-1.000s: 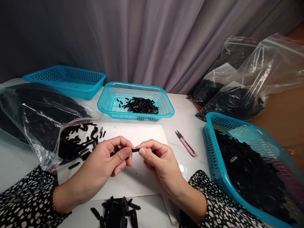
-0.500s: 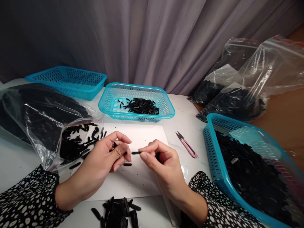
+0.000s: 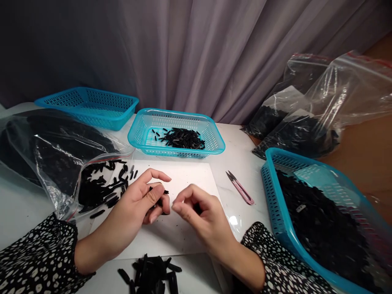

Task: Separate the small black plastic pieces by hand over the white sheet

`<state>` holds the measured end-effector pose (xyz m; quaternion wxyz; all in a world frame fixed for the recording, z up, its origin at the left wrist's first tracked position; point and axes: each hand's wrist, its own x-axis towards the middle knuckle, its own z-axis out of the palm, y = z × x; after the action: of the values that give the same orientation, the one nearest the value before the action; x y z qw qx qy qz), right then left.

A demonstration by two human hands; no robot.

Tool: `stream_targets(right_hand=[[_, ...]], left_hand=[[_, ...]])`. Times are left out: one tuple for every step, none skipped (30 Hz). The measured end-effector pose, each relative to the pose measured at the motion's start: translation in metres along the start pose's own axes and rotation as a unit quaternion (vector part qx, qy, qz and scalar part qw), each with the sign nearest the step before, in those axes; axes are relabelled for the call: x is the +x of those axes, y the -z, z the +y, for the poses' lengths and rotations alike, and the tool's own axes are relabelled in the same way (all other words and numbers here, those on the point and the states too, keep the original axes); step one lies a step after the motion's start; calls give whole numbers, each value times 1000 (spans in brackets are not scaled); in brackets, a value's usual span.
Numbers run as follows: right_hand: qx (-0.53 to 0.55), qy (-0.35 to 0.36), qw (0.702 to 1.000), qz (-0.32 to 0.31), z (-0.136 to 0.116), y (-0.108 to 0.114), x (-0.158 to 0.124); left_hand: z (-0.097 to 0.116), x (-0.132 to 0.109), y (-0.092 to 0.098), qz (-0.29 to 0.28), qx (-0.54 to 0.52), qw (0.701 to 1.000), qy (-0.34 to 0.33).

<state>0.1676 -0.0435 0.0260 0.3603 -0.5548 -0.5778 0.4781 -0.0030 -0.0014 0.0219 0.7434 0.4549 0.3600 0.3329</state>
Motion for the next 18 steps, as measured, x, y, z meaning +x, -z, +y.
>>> stream_targets(right_hand=[[16,-14,999,27,0,0,2],[28,-24,999,39,1,0,3],[36,-31,998,40,1,0,4],[42,-37,998,34,2,-1,5],[45,-42,998,28,2,-1,5],[49,-47,997,22,2,-1,6],[55,-52,997,19,2,0,6],[63,-58,996,19,1,0,6],[74,-65,995,19,1,0,6],[86,-72,993,21,1,0,6],[98,-80,992,23,1,0,6],[110,-87,990,24,2,0,6],[123,-94,988,23,2,0,6],[134,-100,986,21,2,0,6],[146,-107,983,15,2,0,6],[159,-115,981,7,2,0,6],[171,-124,977,-3,2,0,6],[184,-134,974,-13,2,0,6]], left_hand=[[-1,0,0,-7,7,1000,-7],[-2,0,1,-14,15,1000,-12],[-3,0,1,-19,24,999,-17],[-4,1,1,-26,32,999,-20],[-5,1,1,-32,37,999,-23],[-5,1,1,-38,39,998,-22],[-5,2,0,-44,37,998,-21],[-5,1,0,-51,32,998,-19],[-4,1,-1,-58,24,998,-16],[-3,0,-1,-65,16,998,-11],[-2,0,-1,-70,8,998,-5],[-1,-1,-2,-73,1,997,1],[0,-2,-2,-74,-4,997,7],[0,-3,-2,-75,-9,997,13],[1,-4,-2,-74,-12,997,18],[1,-4,-1,-75,-16,997,22],[1,-5,-1,-76,-19,997,24],[1,-5,-1,-78,-21,996,26]])
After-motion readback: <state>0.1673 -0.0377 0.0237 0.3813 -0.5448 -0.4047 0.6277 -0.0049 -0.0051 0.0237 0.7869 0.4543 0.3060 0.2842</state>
